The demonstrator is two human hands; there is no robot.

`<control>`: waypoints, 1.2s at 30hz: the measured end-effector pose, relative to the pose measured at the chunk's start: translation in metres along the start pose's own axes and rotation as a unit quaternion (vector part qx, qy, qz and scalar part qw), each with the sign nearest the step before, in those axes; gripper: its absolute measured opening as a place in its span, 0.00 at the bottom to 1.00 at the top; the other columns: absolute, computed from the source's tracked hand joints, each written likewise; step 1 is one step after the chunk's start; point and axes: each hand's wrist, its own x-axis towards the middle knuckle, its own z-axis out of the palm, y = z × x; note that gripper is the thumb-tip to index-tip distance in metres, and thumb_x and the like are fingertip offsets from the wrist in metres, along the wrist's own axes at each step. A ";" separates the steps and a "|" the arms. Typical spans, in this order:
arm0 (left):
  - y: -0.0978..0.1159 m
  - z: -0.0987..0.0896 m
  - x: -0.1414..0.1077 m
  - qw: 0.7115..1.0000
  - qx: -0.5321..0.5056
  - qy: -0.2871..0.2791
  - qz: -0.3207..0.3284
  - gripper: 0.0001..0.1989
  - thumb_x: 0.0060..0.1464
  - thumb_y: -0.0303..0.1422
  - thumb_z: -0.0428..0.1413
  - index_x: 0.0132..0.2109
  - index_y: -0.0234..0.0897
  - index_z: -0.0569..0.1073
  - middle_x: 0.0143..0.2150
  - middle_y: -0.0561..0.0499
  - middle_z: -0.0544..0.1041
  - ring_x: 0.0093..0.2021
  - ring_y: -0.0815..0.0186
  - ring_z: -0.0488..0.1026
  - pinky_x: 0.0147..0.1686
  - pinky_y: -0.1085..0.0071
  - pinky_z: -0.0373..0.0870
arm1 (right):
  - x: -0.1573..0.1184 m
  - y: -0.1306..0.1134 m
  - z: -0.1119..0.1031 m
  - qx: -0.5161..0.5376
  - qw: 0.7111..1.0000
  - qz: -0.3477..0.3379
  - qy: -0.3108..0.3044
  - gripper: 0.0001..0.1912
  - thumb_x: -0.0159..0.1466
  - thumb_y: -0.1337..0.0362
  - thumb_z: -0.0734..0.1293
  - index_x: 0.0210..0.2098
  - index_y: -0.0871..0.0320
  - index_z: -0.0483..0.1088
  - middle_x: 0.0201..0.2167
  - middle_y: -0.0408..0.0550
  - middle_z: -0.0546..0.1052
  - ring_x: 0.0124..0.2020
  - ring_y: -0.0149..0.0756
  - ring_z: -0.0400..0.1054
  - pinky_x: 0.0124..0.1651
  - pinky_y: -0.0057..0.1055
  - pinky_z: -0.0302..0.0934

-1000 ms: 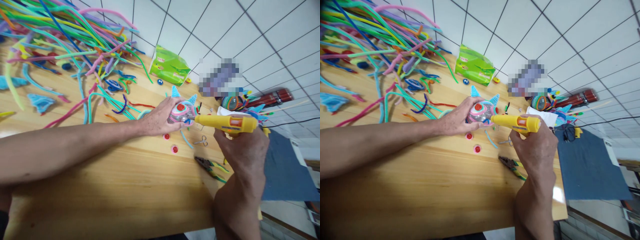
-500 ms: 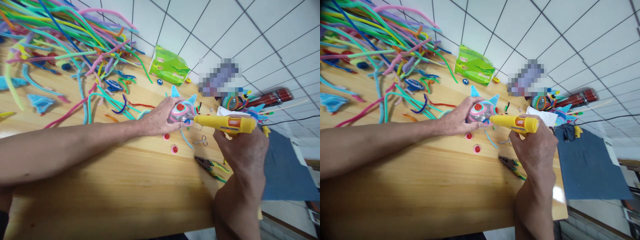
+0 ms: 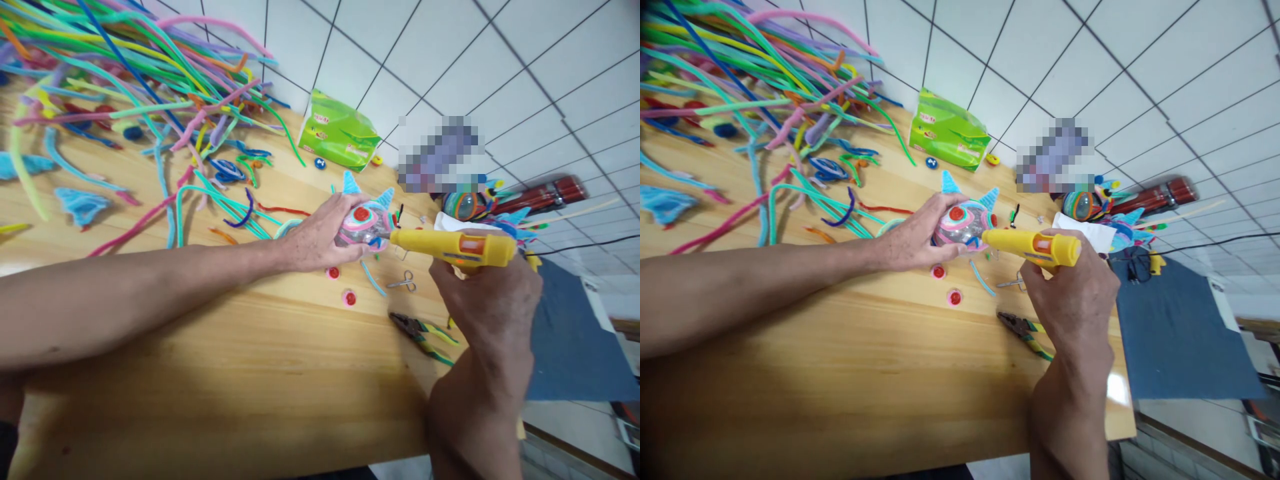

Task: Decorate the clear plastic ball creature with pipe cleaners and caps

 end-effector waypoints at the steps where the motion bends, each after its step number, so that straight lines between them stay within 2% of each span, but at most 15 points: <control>1: 0.000 0.000 0.000 1.000 0.002 0.000 -0.001 0.37 0.61 0.49 0.63 0.69 0.40 0.62 0.65 0.36 0.71 0.67 0.46 0.71 0.69 0.45 0.70 | 0.000 0.000 0.000 0.000 1.000 -0.001 0.003 0.19 0.60 0.58 0.67 0.49 0.53 0.78 0.40 0.54 0.85 0.41 0.58 0.81 0.43 0.48 0.71; 7: -0.001 0.000 0.000 1.000 0.004 -0.001 -0.002 0.37 0.61 0.51 0.63 0.69 0.39 0.62 0.65 0.35 0.71 0.66 0.47 0.71 0.68 0.45 0.70 | -0.001 -0.002 -0.002 0.000 1.000 -0.006 0.001 0.17 0.60 0.58 0.66 0.48 0.50 0.77 0.40 0.52 0.85 0.41 0.57 0.81 0.44 0.48 0.71; 14: -0.001 0.001 0.000 1.000 0.011 0.001 0.002 0.38 0.61 0.53 0.62 0.69 0.38 0.62 0.65 0.34 0.71 0.66 0.47 0.72 0.68 0.46 0.71 | -0.001 -0.006 -0.006 -0.015 1.000 0.006 -0.008 0.17 0.59 0.60 0.68 0.48 0.50 0.77 0.38 0.54 0.84 0.42 0.60 0.81 0.43 0.49 0.70; 19: 0.000 0.000 0.000 1.000 0.004 0.001 -0.008 0.39 0.61 0.54 0.63 0.69 0.40 0.63 0.66 0.35 0.71 0.67 0.47 0.72 0.69 0.45 0.70 | -0.002 -0.008 -0.007 -0.015 1.000 -0.004 -0.006 0.15 0.59 0.61 0.67 0.46 0.48 0.76 0.37 0.51 0.83 0.41 0.57 0.80 0.41 0.47 0.70; 25: 0.004 -0.002 0.002 1.000 -0.012 -0.009 -0.007 0.39 0.60 0.55 0.63 0.69 0.40 0.63 0.67 0.35 0.71 0.68 0.46 0.71 0.70 0.44 0.68 | -0.002 -0.007 -0.005 0.012 0.998 -0.053 0.011 0.13 0.59 0.62 0.67 0.44 0.53 0.76 0.37 0.53 0.84 0.40 0.55 0.81 0.41 0.45 0.71; 30: 0.003 -0.003 0.002 1.000 -0.010 -0.006 0.007 0.38 0.61 0.54 0.62 0.69 0.38 0.63 0.68 0.34 0.71 0.68 0.46 0.70 0.71 0.45 0.68 | -0.002 -0.006 -0.005 0.016 0.999 -0.049 0.004 0.15 0.59 0.62 0.66 0.45 0.53 0.76 0.36 0.53 0.83 0.40 0.54 0.80 0.40 0.44 0.70; 33: 0.004 -0.002 0.002 1.000 -0.009 -0.007 -0.004 0.39 0.61 0.53 0.63 0.69 0.39 0.63 0.67 0.34 0.71 0.68 0.45 0.70 0.70 0.44 0.68 | -0.003 -0.005 -0.004 0.023 0.999 -0.048 0.013 0.16 0.57 0.61 0.66 0.44 0.53 0.77 0.34 0.52 0.83 0.38 0.54 0.80 0.39 0.44 0.69; 36: 0.005 -0.002 0.002 1.000 -0.009 -0.005 -0.013 0.39 0.60 0.54 0.64 0.69 0.38 0.63 0.67 0.33 0.71 0.68 0.45 0.71 0.70 0.44 0.69 | -0.003 -0.005 -0.005 0.020 0.999 -0.045 0.010 0.15 0.57 0.61 0.66 0.43 0.52 0.76 0.36 0.52 0.83 0.39 0.54 0.80 0.39 0.44 0.69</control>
